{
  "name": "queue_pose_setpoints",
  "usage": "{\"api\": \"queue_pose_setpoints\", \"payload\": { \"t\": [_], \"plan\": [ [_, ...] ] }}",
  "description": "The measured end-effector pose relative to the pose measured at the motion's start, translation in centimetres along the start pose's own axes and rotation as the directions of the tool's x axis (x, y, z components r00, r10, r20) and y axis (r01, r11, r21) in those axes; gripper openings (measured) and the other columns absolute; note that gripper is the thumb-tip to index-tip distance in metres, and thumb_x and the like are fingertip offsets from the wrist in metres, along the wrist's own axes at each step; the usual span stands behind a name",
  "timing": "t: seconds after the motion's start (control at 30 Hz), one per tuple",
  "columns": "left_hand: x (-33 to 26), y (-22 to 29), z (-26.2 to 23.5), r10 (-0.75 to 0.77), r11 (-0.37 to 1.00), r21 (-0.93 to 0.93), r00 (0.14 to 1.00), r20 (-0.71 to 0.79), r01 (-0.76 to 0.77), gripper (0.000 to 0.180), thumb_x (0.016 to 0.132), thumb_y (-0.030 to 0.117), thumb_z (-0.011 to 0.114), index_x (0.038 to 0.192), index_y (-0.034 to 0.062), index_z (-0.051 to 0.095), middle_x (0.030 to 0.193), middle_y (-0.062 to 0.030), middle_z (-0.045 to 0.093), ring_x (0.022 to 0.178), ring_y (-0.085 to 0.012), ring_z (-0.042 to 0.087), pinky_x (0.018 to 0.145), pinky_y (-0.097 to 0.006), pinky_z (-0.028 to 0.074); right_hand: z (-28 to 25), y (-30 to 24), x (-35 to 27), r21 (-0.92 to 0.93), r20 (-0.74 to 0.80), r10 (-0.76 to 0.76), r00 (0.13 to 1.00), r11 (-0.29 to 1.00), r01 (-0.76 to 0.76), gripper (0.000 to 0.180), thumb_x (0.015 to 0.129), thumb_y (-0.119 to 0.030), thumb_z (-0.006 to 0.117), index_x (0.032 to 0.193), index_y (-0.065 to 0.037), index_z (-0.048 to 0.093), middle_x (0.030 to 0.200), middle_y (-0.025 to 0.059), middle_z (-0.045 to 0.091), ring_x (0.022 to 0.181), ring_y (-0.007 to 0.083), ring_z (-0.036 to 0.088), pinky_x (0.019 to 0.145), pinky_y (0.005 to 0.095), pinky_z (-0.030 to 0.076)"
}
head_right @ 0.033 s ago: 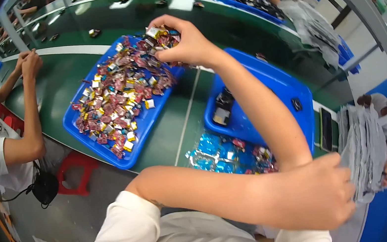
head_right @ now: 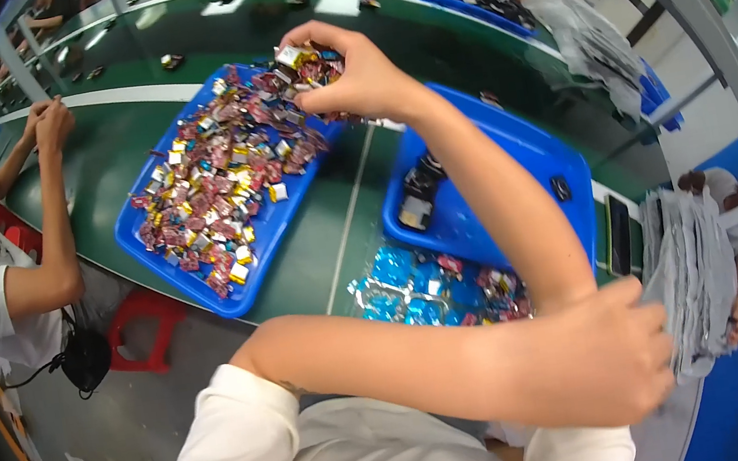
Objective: Assembling small electronic components and packaging them into plastic trays and bags on an assembly line.
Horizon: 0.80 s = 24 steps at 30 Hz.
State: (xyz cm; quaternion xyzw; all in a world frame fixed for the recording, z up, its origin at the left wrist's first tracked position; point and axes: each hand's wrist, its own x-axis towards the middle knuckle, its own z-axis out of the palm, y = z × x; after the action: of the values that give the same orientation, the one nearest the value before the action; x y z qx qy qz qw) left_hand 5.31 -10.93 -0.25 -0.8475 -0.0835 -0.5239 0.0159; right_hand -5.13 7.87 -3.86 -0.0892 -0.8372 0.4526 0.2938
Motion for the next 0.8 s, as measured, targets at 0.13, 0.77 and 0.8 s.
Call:
{"api": "queue_pose_setpoints", "payload": {
  "t": [0.13,0.77,0.8],
  "plan": [
    [-2.5,1.5,-1.5,-0.115,0.993,0.03,0.993,0.032,0.114,0.013,0.065,0.017,0.059,0.071,0.0049,0.06,0.08,-0.0069,0.058,0.08,-0.0192,0.051,0.064,-0.029,0.039,-2.4,-3.7,-5.6,-0.094,0.06,0.075,0.995,0.993,-0.07,0.047,0.063,-0.006,0.068,0.109,-0.007,0.057,0.095,0.0017,0.059,0.083,0.0077,0.055,0.074,0.0244,0.048],
    [-16.5,3.3,0.4,-0.811,0.397,0.627,0.576,-0.102,0.671,0.107,0.059,0.054,0.077,0.138,-0.0018,0.03,0.143,-0.0238,0.029,0.132,-0.0379,0.027,0.104,-0.053,0.018,2.0,-6.2,-23.2,-0.753,0.164,0.105,0.981,0.656,0.056,0.054,0.062,-0.036,0.077,0.109,-0.013,0.061,0.124,0.0082,0.053,0.099,0.0238,0.059,0.075,0.0347,0.051],
    [-16.4,3.3,0.4,-0.816,0.384,0.615,0.565,-0.123,0.689,0.106,0.06,0.055,0.075,0.138,-0.0007,0.03,0.144,-0.0194,0.031,0.132,-0.035,0.029,0.104,-0.053,0.017,1.9,-6.5,-23.5,-0.784,0.167,0.117,0.979,0.618,0.06,0.057,0.063,-0.039,0.074,0.111,-0.011,0.059,0.125,0.0093,0.051,0.098,0.0231,0.058,0.073,0.0344,0.05]
  ]
}}
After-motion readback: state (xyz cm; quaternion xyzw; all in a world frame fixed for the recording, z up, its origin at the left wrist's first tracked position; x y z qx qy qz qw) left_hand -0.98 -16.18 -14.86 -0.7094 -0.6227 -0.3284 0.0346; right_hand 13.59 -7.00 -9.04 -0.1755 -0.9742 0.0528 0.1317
